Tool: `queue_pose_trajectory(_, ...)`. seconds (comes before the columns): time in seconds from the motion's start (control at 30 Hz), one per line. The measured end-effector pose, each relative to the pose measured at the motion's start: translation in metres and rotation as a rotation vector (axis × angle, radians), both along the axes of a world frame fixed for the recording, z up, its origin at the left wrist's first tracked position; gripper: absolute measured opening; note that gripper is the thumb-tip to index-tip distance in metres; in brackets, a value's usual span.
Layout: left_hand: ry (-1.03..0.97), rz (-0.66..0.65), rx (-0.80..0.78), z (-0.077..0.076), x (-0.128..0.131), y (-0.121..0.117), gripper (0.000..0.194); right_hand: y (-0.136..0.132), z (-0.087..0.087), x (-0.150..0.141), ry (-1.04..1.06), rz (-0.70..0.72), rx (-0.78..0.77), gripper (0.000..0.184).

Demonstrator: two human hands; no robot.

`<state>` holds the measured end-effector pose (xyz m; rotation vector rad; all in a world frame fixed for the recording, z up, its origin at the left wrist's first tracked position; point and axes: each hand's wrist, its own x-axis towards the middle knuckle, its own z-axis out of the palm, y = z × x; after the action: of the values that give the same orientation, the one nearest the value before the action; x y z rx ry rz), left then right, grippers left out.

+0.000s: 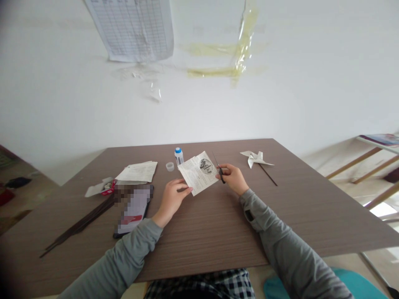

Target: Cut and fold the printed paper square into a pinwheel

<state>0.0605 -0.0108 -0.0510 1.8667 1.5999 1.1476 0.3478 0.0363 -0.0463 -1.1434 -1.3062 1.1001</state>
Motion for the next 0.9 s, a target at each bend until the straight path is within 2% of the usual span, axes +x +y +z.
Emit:
queue_pose_trajectory(0.3, -0.162, -0.008, -0.051, -0.005, 0.002, 0.001, 0.016, -0.001, 0.0, -0.006, -0.006, -0.073, 0.032, 0.068)
queue_pose_trajectory(0.57, -0.322, 0.064, -0.025, -0.003, 0.004, 0.001, 0.013, -0.005, 0.003, -0.012, -0.025, -0.102, 0.011, 0.066)
queue_pose_trajectory(0.73, -0.484, 0.036, -0.01, 0.003, 0.005, -0.002, 0.013, -0.011, 0.005, -0.015, -0.076, -0.027, -0.055, 0.053)
queue_pose_trajectory(0.9, -0.6, 0.06, -0.029, 0.008, 0.007, -0.002, 0.014, -0.022, 0.003, -0.028, -0.107, 0.156, -0.097, 0.049)
